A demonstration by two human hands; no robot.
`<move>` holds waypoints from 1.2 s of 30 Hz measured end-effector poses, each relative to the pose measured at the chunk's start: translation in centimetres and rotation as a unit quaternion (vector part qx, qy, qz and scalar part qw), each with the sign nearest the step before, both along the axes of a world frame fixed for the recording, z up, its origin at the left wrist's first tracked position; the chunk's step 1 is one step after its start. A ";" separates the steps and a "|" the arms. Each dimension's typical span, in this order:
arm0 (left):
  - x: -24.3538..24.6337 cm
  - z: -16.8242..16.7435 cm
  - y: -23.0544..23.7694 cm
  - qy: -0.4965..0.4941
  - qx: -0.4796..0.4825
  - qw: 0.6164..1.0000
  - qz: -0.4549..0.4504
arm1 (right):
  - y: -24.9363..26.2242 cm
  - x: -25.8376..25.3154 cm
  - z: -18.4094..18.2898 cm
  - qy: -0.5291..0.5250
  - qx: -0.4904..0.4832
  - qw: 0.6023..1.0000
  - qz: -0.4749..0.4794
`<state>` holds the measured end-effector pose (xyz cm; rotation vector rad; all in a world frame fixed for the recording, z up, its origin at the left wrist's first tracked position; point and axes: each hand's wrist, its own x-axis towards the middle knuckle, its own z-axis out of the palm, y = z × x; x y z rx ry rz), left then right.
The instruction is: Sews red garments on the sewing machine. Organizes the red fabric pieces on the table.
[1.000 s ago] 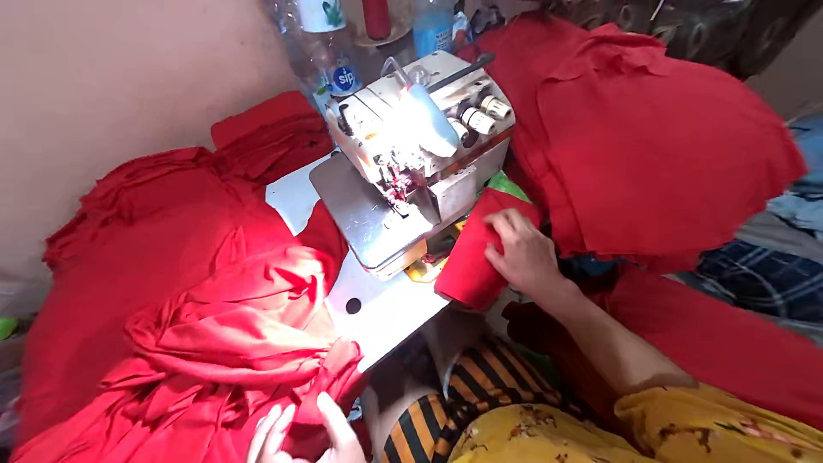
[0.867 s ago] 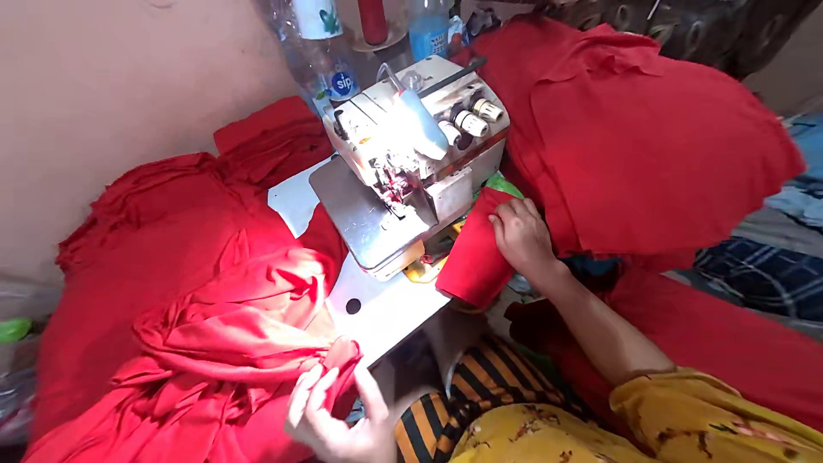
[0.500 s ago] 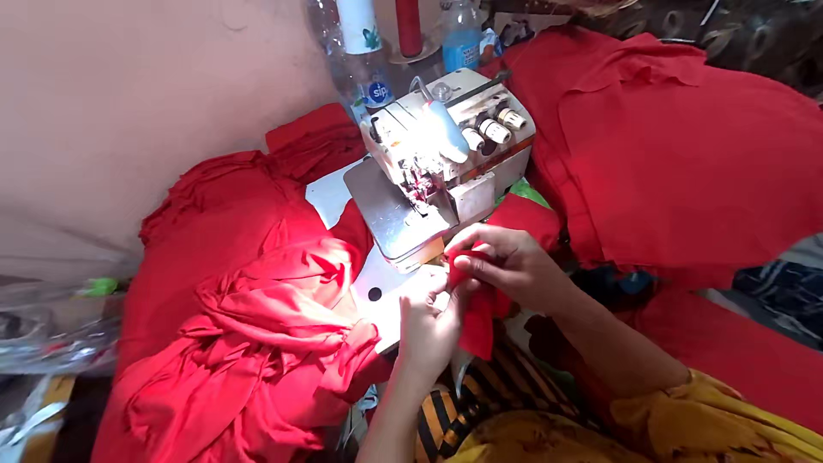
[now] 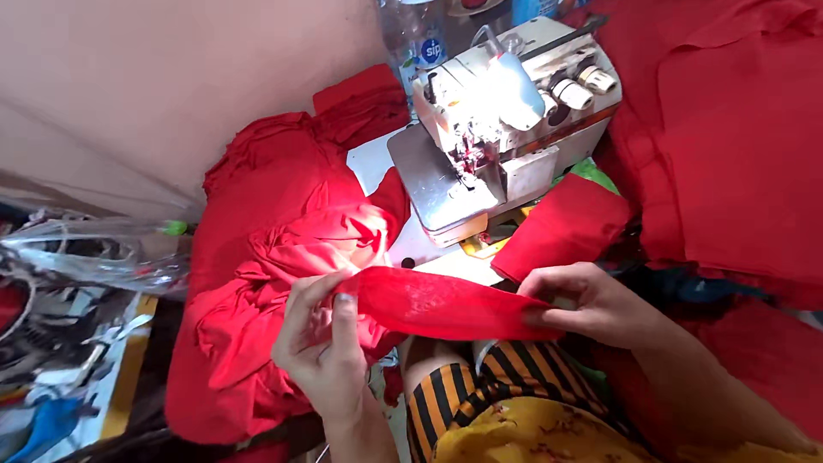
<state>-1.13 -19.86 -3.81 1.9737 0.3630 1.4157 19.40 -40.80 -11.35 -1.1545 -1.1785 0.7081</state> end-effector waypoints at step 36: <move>2.7 -6.4 -5.9 0.023 -0.192 0.981 -0.022 | 7.9 -5.4 0.3 0.002 0.073 0.990 -0.122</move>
